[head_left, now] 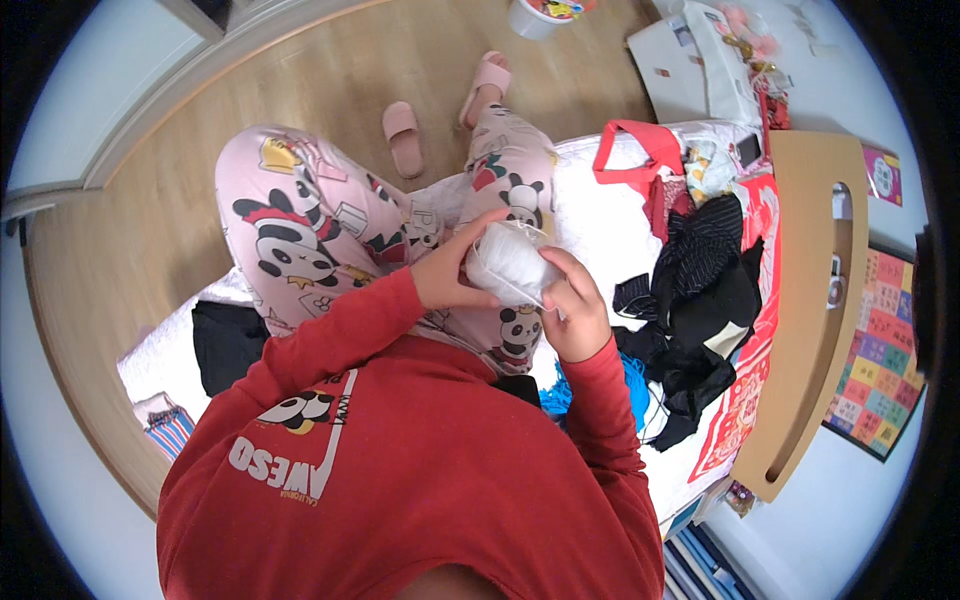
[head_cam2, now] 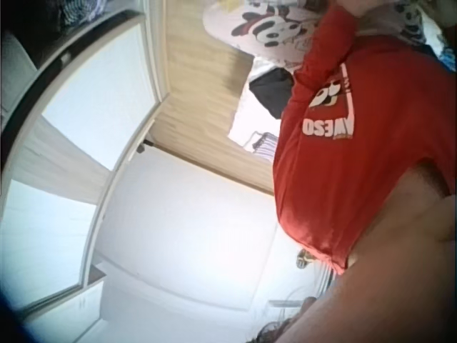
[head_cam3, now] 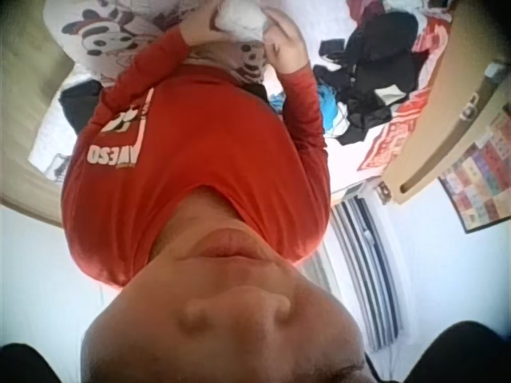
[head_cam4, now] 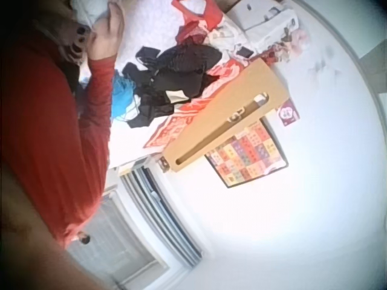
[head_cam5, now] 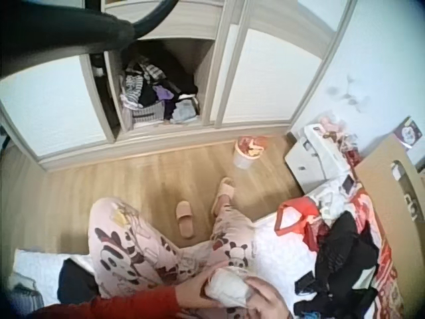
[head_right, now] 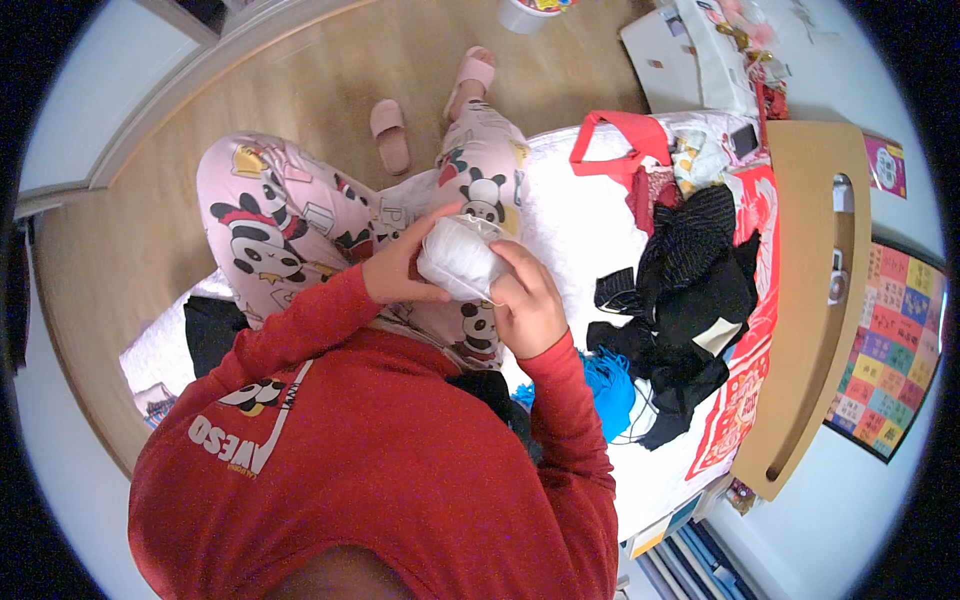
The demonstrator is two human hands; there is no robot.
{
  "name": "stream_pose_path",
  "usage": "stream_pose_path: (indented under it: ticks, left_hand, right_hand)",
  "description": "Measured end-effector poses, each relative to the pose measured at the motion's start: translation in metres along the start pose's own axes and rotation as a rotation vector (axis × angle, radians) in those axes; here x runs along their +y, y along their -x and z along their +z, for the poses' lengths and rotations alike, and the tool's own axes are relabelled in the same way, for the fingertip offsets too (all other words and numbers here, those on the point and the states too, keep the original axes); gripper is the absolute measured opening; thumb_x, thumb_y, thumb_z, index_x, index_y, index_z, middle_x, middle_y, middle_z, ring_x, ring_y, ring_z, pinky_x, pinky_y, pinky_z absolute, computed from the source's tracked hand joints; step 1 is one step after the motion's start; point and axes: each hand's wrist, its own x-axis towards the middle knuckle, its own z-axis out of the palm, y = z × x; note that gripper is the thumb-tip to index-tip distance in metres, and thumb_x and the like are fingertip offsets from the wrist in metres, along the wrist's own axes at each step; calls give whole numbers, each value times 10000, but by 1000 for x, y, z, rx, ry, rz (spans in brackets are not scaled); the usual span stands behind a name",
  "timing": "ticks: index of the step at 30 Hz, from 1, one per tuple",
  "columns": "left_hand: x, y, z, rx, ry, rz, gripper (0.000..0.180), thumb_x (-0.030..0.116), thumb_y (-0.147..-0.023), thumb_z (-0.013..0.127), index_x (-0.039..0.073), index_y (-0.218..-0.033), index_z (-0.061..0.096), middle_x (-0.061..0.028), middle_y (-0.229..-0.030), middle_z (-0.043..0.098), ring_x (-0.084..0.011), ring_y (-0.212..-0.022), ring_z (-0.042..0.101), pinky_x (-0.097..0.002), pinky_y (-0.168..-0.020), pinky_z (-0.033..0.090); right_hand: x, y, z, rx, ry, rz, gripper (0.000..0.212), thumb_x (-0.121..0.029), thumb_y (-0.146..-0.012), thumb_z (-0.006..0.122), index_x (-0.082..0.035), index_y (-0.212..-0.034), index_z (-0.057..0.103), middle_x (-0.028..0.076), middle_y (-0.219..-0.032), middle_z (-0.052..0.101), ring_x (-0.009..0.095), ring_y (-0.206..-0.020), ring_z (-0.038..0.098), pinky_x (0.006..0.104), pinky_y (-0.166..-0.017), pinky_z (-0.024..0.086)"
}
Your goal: The person sits on the floor and folds a piece of white mesh fabric. They roll the fabric into a tight cylinder, then fold it into a compact square shape, and finally place it into a small clear plastic bag.
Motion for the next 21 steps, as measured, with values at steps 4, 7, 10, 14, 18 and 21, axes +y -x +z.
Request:
stream_pose_path:
  ticks: [4,7,10,14,18,21]
  left_hand:
    - [-14,0,6,92,-86,-190,730,109,-608,735,22,-1231,365,-93,-1193,452,-172,-1073,445,-303,-913,359]
    - [-22,-7,6,276,-99,-224,533,143,-686,672,4,-1137,425,-113,-988,560,-180,-874,555,-285,-742,451]
    - [1,-14,7,394,314,-526,356,135,-767,586,2,-1071,454,-96,-882,579,-136,-708,575,-239,-536,464]
    - [-16,-17,12,463,290,-461,330,131,-778,582,15,-1063,464,-78,-869,573,-115,-694,555,-229,-525,458]
    - [-41,-22,5,309,-140,-134,382,162,-758,626,26,-1077,466,-54,-868,561,-112,-767,536,-235,-595,466]
    - [-24,-20,-2,184,9,-265,469,193,-736,660,32,-1119,441,-58,-925,548,-122,-819,517,-262,-672,468]
  right_hand:
    - [7,10,7,147,-63,262,186,63,-598,593,-20,-692,455,171,-1029,512,341,-909,524,351,-750,442]
    - [14,8,11,227,1,260,215,26,-572,642,-35,-669,460,132,-942,525,317,-878,501,356,-729,420]
    - [11,-3,3,185,153,-28,244,20,-555,665,-33,-618,435,119,-829,543,330,-836,511,353,-670,429]
    - [31,22,28,-362,167,146,148,-70,-618,662,-37,-648,522,123,-825,579,285,-794,554,345,-661,440]
    - [-26,10,22,-157,-186,162,199,-78,-718,624,-13,-892,552,122,-845,575,227,-746,572,300,-653,460]
    - [2,-1,-12,242,-250,502,222,-53,-735,613,-5,-940,542,102,-855,565,185,-741,561,292,-657,467]
